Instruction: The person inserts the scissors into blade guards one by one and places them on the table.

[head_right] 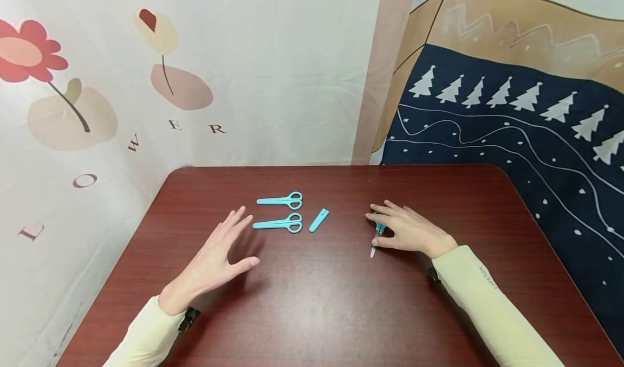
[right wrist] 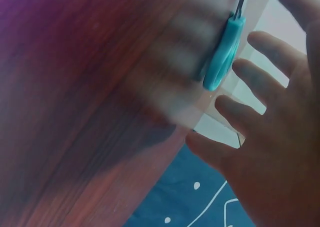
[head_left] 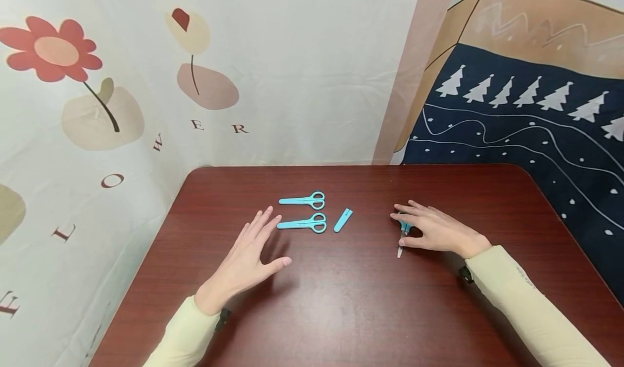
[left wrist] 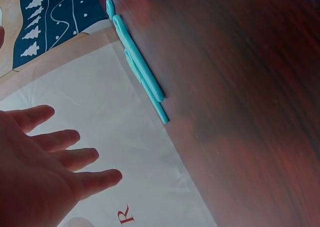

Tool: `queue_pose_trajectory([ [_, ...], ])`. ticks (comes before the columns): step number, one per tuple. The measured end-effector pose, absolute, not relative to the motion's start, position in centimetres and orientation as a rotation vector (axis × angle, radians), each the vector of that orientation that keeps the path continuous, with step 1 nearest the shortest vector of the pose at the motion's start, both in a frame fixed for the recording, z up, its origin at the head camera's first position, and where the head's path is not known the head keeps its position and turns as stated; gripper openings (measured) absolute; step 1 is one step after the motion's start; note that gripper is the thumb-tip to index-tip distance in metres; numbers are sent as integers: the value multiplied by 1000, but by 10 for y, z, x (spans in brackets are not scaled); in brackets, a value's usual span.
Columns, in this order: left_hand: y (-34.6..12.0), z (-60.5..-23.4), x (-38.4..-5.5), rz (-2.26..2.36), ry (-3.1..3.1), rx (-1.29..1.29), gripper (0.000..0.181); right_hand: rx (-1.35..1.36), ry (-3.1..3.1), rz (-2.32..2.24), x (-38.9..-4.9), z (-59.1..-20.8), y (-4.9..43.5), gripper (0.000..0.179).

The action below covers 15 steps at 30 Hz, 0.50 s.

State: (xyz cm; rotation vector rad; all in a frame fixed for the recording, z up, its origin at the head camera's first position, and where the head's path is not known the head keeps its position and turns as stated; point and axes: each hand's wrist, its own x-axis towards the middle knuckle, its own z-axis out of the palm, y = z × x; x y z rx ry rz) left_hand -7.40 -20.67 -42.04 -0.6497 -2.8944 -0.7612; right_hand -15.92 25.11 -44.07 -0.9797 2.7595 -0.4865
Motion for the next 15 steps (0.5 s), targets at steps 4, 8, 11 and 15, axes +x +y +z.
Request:
queue_pose_trajectory([
  [4, -205, -421, -75, -760, -2895, -649, 92, -955, 2746, -457, -155, -440, 258, 68],
  [8, -201, -422, -78, -771, -2893, -668, 91, -990, 2793, -393, -150, -439, 265, 61],
  [11, -197, -423, -80, -777, -2894, -691, 91, -1016, 2839, -378, -147, -439, 269, 52],
  [15, -188, -423, -85, -796, -2888, -728, 90, -1010, 2853, -427, -145, -441, 271, 38],
])
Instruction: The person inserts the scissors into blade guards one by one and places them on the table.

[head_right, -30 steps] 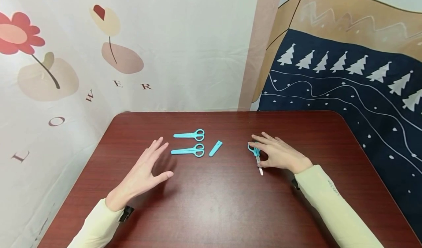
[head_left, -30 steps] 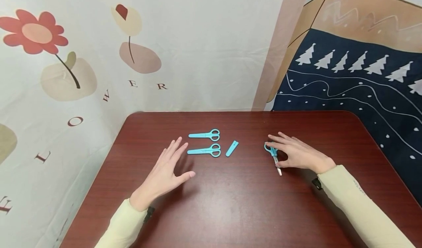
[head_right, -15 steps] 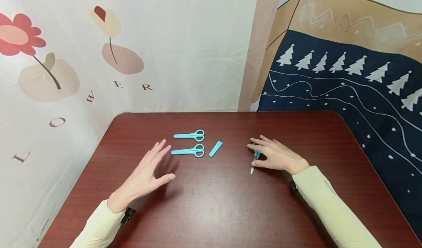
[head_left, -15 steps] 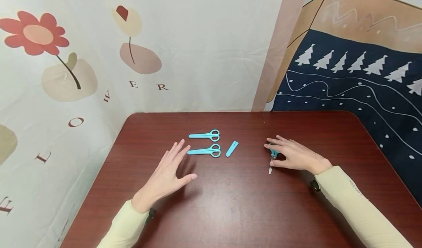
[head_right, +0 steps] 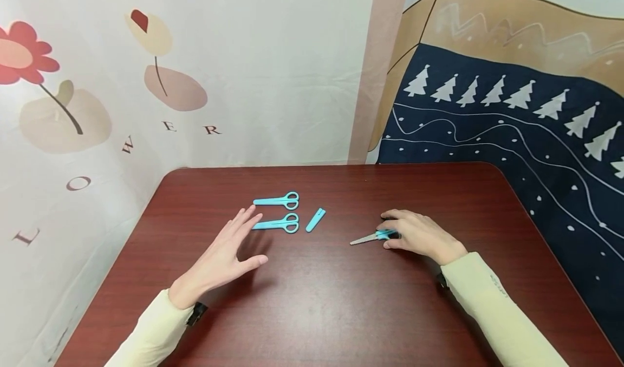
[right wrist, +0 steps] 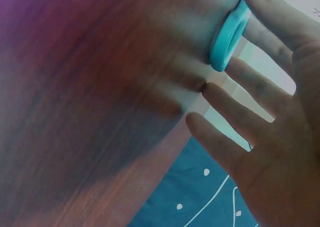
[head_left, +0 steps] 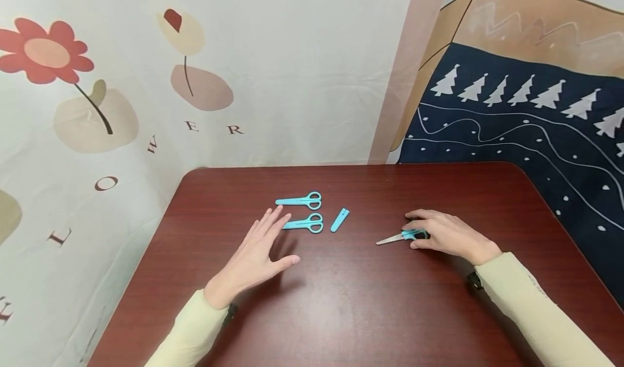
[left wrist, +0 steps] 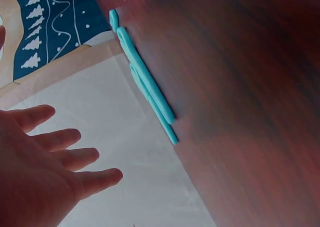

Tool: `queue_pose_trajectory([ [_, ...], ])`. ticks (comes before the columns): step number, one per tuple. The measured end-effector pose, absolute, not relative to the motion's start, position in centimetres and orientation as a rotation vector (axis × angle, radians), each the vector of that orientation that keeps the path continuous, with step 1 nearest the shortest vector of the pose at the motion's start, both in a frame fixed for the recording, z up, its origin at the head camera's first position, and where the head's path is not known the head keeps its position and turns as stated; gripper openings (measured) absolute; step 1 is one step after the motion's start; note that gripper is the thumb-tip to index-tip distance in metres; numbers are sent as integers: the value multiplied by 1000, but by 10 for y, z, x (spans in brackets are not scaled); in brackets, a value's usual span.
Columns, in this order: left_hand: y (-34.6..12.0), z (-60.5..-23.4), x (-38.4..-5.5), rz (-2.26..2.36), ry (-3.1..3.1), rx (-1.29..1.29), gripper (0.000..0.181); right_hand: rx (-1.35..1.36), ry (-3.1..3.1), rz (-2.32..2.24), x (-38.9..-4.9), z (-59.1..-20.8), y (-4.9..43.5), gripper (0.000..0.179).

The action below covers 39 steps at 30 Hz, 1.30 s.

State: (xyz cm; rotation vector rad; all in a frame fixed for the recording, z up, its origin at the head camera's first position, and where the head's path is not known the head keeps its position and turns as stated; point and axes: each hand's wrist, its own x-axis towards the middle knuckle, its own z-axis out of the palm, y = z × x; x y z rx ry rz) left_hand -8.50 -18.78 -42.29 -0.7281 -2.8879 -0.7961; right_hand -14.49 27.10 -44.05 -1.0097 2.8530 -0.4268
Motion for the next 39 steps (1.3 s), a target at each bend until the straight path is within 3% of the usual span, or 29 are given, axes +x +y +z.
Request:
queue_pose_trajectory([
  [13, -154, -426, -104, -843, -2865, -891, 86, -1075, 2894, -462, -145, -445, 271, 16],
  [21, -126, -432, -121, -998, -2919, -944, 88, -905, 2901, -589, -140, -442, 274, 16],
  [39, -82, -445, -163, -920, -3000, -913, 81, -898, 2966, -664, -129, -444, 281, 18],
])
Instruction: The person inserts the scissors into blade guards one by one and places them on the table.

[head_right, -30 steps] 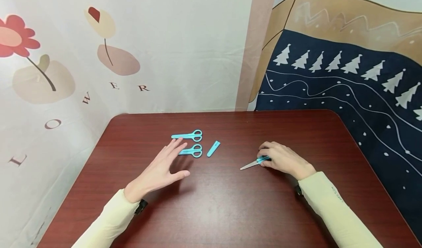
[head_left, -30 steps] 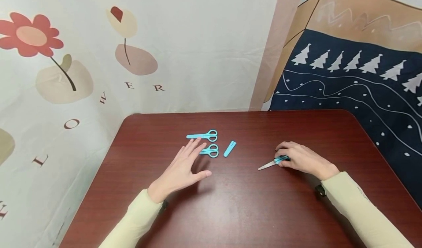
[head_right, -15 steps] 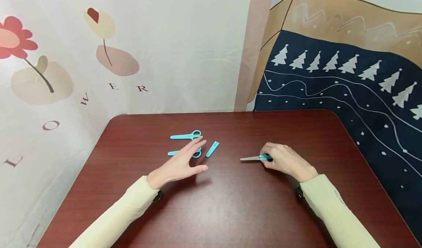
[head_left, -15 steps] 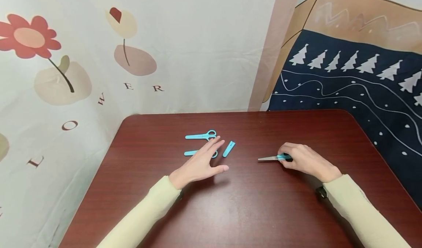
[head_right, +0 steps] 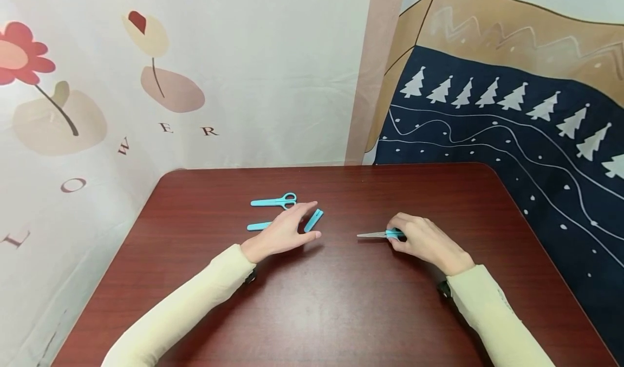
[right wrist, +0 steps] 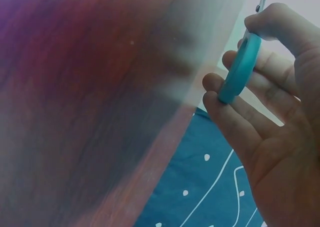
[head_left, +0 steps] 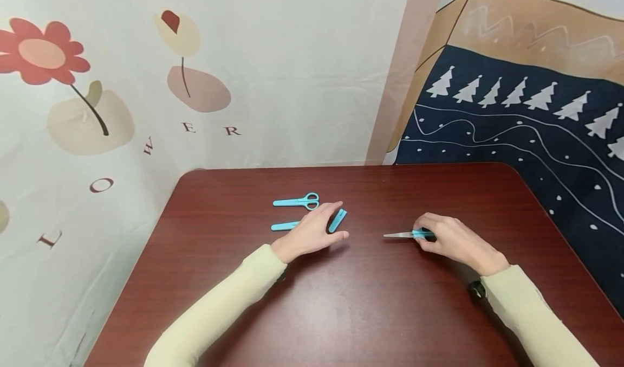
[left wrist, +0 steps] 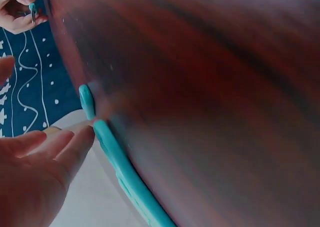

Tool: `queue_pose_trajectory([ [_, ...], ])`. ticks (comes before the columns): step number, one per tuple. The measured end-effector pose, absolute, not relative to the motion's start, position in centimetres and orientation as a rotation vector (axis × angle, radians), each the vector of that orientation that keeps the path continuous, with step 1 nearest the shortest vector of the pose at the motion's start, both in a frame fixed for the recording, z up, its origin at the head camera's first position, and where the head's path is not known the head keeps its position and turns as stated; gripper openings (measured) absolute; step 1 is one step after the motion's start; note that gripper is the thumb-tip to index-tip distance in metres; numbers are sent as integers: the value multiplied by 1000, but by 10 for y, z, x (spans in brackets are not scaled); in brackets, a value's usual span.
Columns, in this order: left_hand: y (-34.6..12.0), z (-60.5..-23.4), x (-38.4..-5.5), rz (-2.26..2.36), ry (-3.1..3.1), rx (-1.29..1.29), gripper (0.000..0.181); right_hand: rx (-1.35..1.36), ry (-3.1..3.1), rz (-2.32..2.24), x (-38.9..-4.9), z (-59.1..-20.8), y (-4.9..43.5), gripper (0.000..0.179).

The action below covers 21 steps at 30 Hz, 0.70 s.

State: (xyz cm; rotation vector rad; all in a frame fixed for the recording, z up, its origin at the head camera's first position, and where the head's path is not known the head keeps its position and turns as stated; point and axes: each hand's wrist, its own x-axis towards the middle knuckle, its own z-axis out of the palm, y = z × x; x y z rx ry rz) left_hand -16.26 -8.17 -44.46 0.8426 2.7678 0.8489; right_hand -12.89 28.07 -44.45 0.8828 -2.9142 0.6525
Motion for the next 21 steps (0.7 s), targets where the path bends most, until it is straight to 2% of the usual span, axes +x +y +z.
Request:
queue_pose_trajectory([
  [9, -67, -446, -170, 791, 2785, 737, 75, 872, -2912, 679, -127, -446, 279, 18],
  [21, -61, -449, -180, 708, 2829, 770, 57, 875, -2922, 695, -126, -446, 283, 18],
])
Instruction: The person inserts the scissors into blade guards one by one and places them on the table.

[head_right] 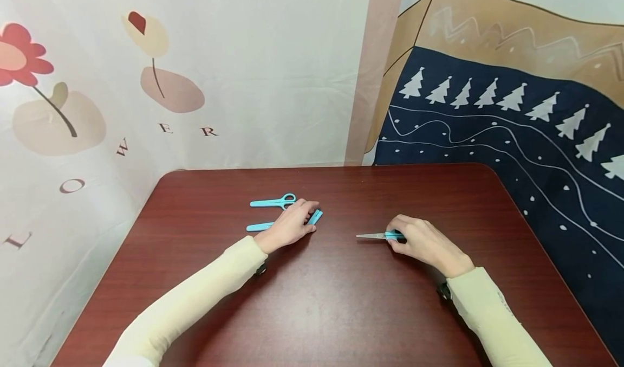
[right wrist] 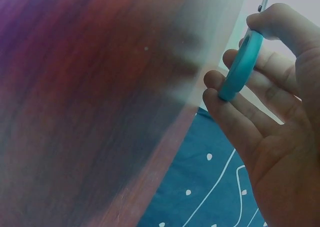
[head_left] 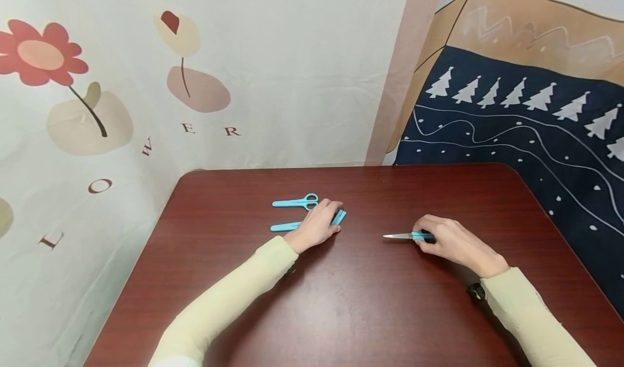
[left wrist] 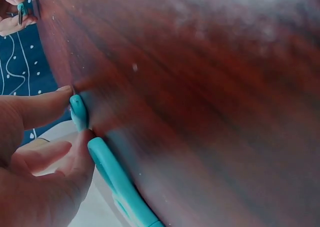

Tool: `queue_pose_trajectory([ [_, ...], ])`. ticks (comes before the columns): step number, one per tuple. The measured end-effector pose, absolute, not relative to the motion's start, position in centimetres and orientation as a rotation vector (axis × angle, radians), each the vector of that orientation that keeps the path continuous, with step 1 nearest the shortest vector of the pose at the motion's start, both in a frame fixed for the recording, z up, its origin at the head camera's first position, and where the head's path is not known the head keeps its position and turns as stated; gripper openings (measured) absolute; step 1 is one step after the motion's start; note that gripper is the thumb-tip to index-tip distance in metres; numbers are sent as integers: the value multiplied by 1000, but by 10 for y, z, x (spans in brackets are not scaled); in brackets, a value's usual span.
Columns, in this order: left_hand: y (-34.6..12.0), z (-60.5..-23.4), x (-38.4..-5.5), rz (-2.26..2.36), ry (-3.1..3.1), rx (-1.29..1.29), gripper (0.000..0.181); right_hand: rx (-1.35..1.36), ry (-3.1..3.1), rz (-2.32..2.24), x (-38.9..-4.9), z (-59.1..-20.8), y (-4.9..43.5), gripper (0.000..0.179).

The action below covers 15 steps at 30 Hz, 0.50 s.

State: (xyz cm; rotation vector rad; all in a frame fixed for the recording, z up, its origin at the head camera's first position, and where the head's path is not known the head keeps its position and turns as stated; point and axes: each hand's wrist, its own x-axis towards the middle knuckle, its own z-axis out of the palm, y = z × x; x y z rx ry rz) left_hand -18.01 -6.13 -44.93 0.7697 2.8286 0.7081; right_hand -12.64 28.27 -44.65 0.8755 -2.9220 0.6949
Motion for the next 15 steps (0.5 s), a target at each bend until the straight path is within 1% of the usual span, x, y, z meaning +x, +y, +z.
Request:
queue_pose_trajectory([
  [11, -60, -453, -191, 689, 2827, 765, 31, 870, -2917, 704, -127, -446, 283, 19],
  [15, -60, -453, -192, 688, 2822, 762, 25, 866, -2918, 702, -127, -447, 281, 19],
])
